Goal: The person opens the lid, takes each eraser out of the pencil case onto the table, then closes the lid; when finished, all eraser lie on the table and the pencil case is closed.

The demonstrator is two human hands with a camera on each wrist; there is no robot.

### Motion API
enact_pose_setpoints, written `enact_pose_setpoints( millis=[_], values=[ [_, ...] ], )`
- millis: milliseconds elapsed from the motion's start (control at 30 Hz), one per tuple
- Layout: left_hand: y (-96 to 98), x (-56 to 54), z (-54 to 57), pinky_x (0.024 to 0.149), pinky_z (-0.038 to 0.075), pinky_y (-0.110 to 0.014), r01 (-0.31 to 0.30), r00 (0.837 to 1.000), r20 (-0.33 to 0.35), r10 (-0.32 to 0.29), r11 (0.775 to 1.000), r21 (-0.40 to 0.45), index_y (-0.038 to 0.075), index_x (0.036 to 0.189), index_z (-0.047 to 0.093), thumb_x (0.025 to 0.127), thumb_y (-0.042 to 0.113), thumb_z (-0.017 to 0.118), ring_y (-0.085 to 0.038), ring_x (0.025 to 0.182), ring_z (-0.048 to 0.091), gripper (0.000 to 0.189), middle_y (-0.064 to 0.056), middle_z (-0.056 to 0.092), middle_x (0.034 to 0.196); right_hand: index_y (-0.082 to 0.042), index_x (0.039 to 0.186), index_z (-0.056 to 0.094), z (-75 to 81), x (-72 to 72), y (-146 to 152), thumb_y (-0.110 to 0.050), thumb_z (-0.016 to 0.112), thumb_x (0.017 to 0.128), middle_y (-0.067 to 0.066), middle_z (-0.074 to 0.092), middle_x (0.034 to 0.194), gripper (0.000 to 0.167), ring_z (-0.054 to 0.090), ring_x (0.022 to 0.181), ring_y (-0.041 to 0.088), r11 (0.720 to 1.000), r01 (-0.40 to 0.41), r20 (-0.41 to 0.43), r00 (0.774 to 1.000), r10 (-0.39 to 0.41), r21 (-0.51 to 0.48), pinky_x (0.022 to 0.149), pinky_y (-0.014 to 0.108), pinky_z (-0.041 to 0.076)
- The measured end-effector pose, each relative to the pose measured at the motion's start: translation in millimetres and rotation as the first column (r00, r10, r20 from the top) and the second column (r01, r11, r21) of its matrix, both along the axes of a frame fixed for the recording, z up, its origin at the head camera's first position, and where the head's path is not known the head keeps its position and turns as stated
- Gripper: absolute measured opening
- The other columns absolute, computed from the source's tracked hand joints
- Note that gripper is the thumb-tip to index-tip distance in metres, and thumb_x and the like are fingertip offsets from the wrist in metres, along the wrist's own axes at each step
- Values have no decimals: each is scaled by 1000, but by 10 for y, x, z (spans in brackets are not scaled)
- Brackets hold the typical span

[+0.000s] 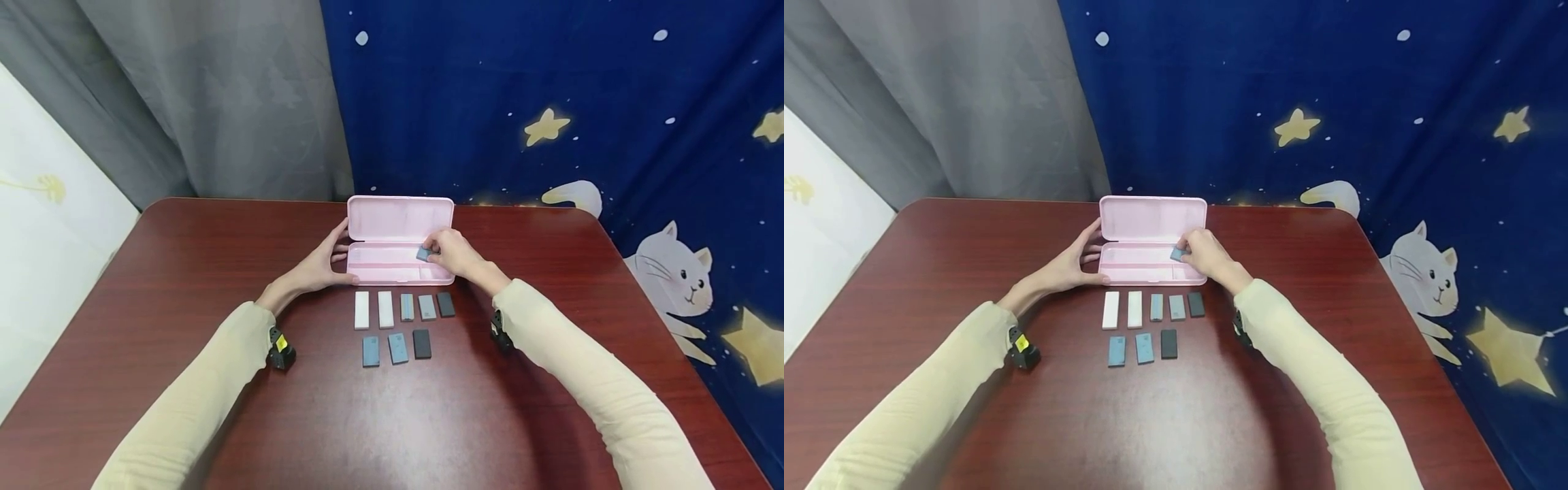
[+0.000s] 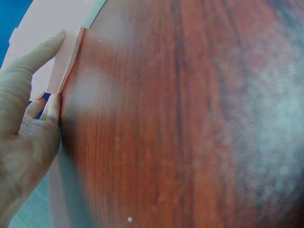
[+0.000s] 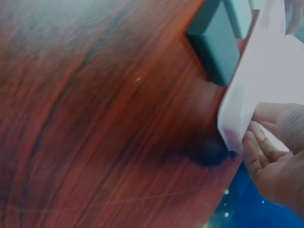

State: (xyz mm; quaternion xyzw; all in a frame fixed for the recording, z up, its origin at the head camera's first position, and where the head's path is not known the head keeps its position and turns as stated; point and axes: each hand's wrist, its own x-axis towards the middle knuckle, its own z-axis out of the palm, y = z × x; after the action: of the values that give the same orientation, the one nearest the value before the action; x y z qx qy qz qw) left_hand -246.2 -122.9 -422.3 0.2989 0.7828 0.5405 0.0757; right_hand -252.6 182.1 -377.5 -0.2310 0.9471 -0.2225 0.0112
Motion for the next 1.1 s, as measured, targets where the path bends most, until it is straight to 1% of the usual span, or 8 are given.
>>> enact_pose_setpoints(
  millis=[167,333,433,633,733,833,933,1100],
  values=[
    [-6,5,-7,108,34,-46,-1,1000,8,1,1000,2,13,156,2,73,-3,82,-37,127,41,117,-19,23,152,4,93,71,9,-11,-38,8,71,77,16,67,87,16,60,85,28,1000,-26,-11,1000,26,-11,81,39,49],
    [-6,-2,-16,108,33,-49,6,1000,-2,-6,1000,17,12,156,2,73,-3,82,-39,127,41,116,-21,23,151,1,94,72,10,-3,-55,7,72,79,15,65,89,16,58,86,26,1000,0,-8,1000,1,23,81,38,49],
    [-3,9,-1,107,33,-52,14,1000,-13,-13,1000,24,8,155,1,73,-5,81,-43,126,41,116,-25,23,151,0,94,72,18,3,-57,6,73,79,14,63,89,17,58,86,26,999,7,-10,1000,-7,34,80,38,49],
    [13,94,173,106,31,-57,30,1000,8,-30,999,34,-3,152,1,72,-9,79,-50,125,38,112,-33,21,148,-1,93,70,54,2,-95,5,74,79,11,64,89,15,58,84,23,999,11,20,1000,-12,47,79,36,50],
    [10,107,223,105,32,-57,33,999,7,-34,999,22,-7,151,2,72,-9,79,-52,124,38,111,-36,20,146,-2,91,68,72,-6,-113,3,74,80,9,65,87,14,58,81,22,999,11,34,999,-12,50,76,36,50],
    [1,106,220,105,33,-57,36,999,1,-37,999,16,-7,151,1,72,-7,80,-52,123,38,111,-36,20,146,-4,90,66,76,-15,-107,3,74,80,9,65,86,14,58,81,22,999,-9,39,999,7,35,75,37,50],
    [7,110,208,106,31,-57,32,999,12,-32,999,31,-4,152,2,72,-8,80,-51,125,38,112,-35,20,148,-5,92,66,65,-28,-82,3,72,81,9,65,87,16,59,82,23,1000,-23,44,999,23,0,75,38,50],
    [-3,39,76,107,32,-54,14,1000,3,-14,1000,21,6,155,1,73,-5,81,-45,127,39,115,-28,20,151,-3,108,64,47,-53,-35,5,66,86,12,63,84,24,59,75,24,995,5,30,1000,-2,-101,69,35,49]
  ],
)
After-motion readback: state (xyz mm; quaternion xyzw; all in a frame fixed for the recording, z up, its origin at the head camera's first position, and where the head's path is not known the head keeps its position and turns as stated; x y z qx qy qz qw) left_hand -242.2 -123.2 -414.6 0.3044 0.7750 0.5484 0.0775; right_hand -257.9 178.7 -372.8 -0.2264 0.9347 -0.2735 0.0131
